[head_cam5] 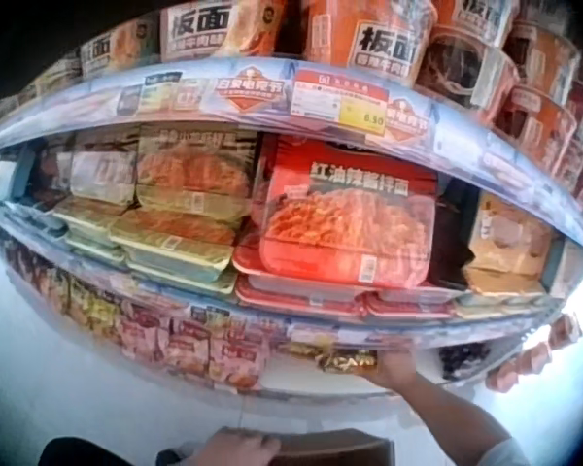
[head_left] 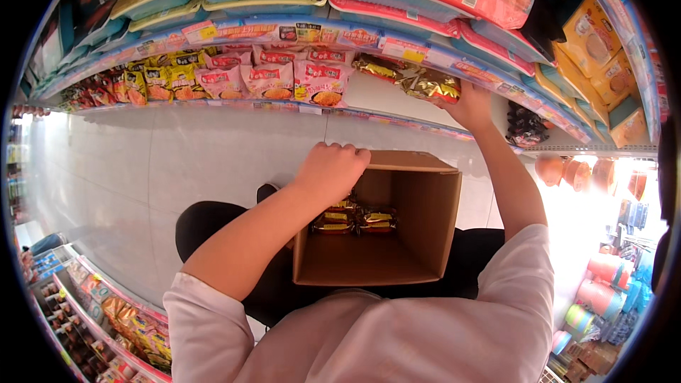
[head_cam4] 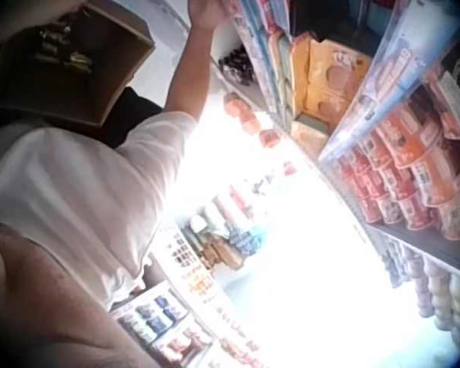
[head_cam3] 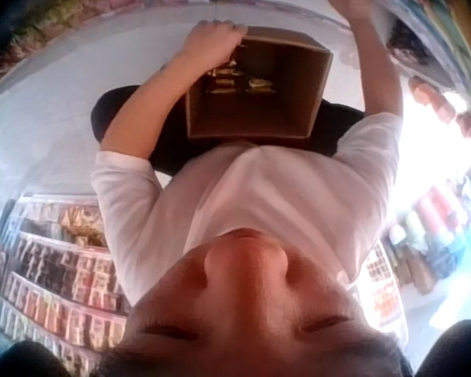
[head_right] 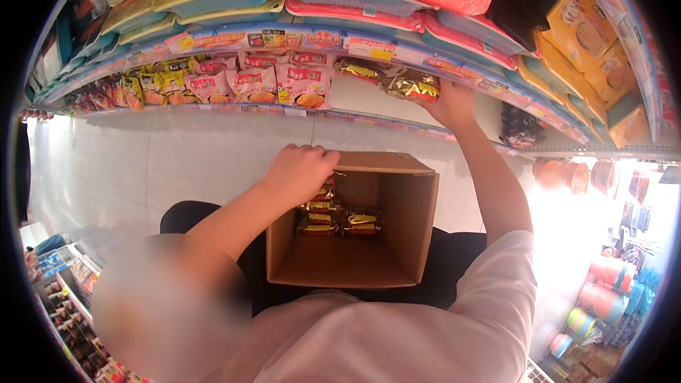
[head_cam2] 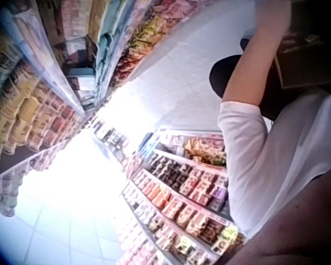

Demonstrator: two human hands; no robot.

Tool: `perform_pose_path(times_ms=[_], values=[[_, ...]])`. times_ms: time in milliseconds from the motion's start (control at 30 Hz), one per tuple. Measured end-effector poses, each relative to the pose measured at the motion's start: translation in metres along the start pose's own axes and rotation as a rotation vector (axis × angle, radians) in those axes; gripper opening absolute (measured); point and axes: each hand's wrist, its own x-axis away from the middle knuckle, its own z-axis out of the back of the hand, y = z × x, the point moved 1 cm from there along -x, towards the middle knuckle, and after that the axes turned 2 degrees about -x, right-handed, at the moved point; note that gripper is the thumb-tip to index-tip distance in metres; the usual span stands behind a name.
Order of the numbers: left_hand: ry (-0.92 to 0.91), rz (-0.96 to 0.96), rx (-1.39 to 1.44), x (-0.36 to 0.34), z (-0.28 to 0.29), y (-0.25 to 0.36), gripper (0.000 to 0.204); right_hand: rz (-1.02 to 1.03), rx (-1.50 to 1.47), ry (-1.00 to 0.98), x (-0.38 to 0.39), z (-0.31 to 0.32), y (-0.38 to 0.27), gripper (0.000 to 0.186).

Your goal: The person sits on the floor in a store aisle and packs snack packages from a shelf into a cardboard box. They repeatedly reach for gold and pink snack packets, place them into the box, and arrange them to fit.

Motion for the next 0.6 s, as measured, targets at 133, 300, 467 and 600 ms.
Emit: perform_pose_path(times_ms=[133,300,467,600], values=[[0.010,0.001,-0.012,-0.001,-0.003,-0.002,0.019,-0.003,-0.108,0.146,0.042,0.020,-0.003,0.101],[0.027,-0.010,-0.024,-0.001,-0.005,-0.005,0.018,-0.100,-0.155,0.100,0.079,0.056,-0.018,0.095],[0.006,-0.002,-0.012,-0.002,-0.002,-0.005,0.018,-0.208,-0.153,0.120,0.111,0.096,-0.030,0.091],[0.028,-0.009,-0.018,-0.001,-0.007,-0.004,0.018,-0.158,-0.100,0.210,0.121,0.145,-0.050,0.089]])
